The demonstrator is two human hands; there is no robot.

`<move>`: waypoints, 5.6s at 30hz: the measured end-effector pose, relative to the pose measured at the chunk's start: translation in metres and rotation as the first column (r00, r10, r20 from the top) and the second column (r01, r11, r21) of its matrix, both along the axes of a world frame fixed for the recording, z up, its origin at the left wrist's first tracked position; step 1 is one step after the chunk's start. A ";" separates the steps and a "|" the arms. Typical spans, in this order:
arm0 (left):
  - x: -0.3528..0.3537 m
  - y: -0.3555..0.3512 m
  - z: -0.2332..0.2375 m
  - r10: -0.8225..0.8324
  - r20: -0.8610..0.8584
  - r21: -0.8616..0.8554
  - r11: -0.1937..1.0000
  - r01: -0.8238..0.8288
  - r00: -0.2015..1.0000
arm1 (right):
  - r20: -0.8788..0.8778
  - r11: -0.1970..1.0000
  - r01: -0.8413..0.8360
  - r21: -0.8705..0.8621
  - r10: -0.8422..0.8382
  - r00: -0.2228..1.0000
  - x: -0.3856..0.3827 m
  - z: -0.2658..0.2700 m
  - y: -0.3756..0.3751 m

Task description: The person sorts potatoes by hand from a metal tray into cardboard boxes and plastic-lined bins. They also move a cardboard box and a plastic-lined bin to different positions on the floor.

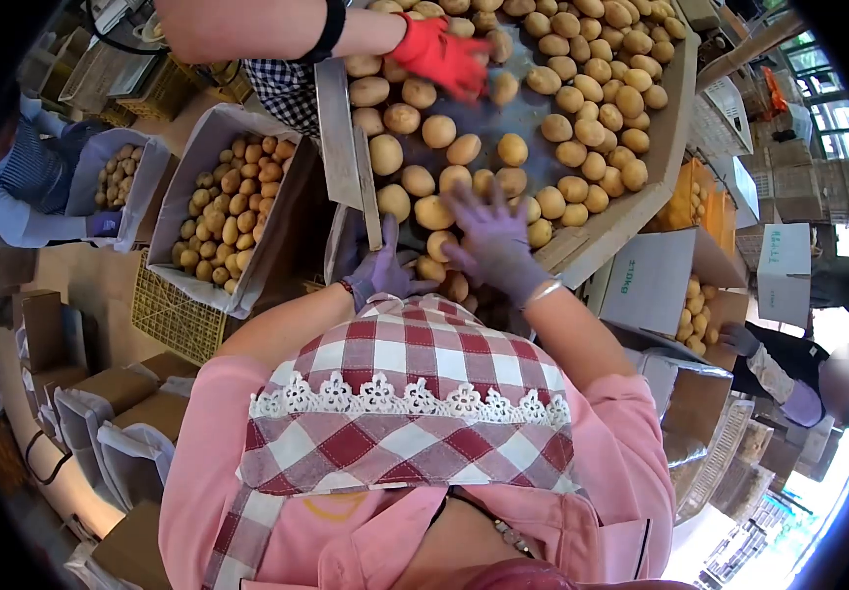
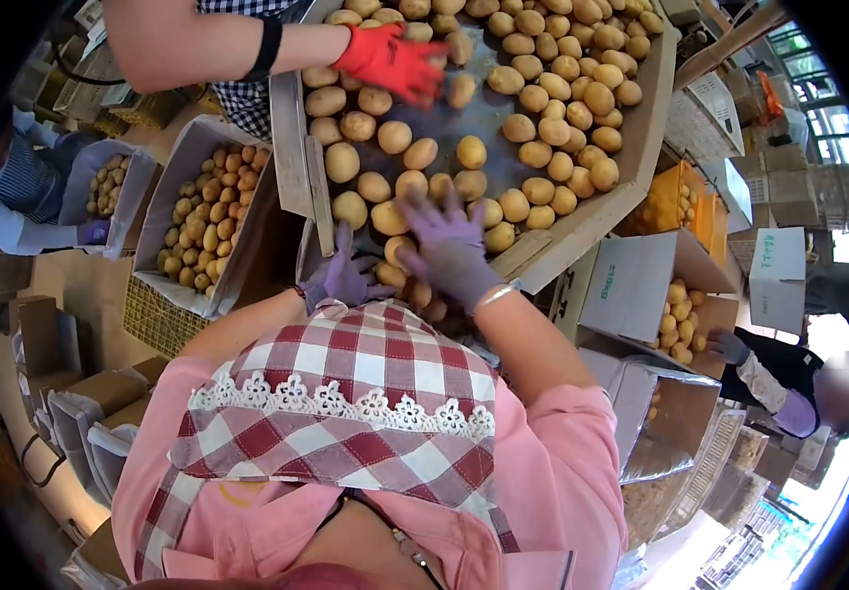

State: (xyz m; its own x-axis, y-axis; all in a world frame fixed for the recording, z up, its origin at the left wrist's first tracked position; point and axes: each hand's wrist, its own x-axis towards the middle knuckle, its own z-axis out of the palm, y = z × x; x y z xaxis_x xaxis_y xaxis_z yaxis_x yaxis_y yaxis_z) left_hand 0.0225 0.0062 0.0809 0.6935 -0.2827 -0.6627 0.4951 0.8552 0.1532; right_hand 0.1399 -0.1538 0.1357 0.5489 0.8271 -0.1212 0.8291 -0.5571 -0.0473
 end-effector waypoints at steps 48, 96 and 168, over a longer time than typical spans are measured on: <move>0.009 -0.008 0.004 -0.091 0.040 -0.084 0.992 0.094 0.995 | -0.216 0.988 0.155 0.013 -0.149 0.965 0.028 0.005 0.107; 0.043 -0.017 0.010 -0.067 -0.014 -0.117 0.991 0.065 0.998 | 0.048 0.723 0.386 0.574 -0.500 0.865 0.077 0.108 -0.165; 0.001 -0.014 -0.005 0.054 -0.030 -0.035 0.998 -0.055 0.998 | 0.014 0.863 0.469 0.186 -0.480 0.877 0.014 -0.014 0.034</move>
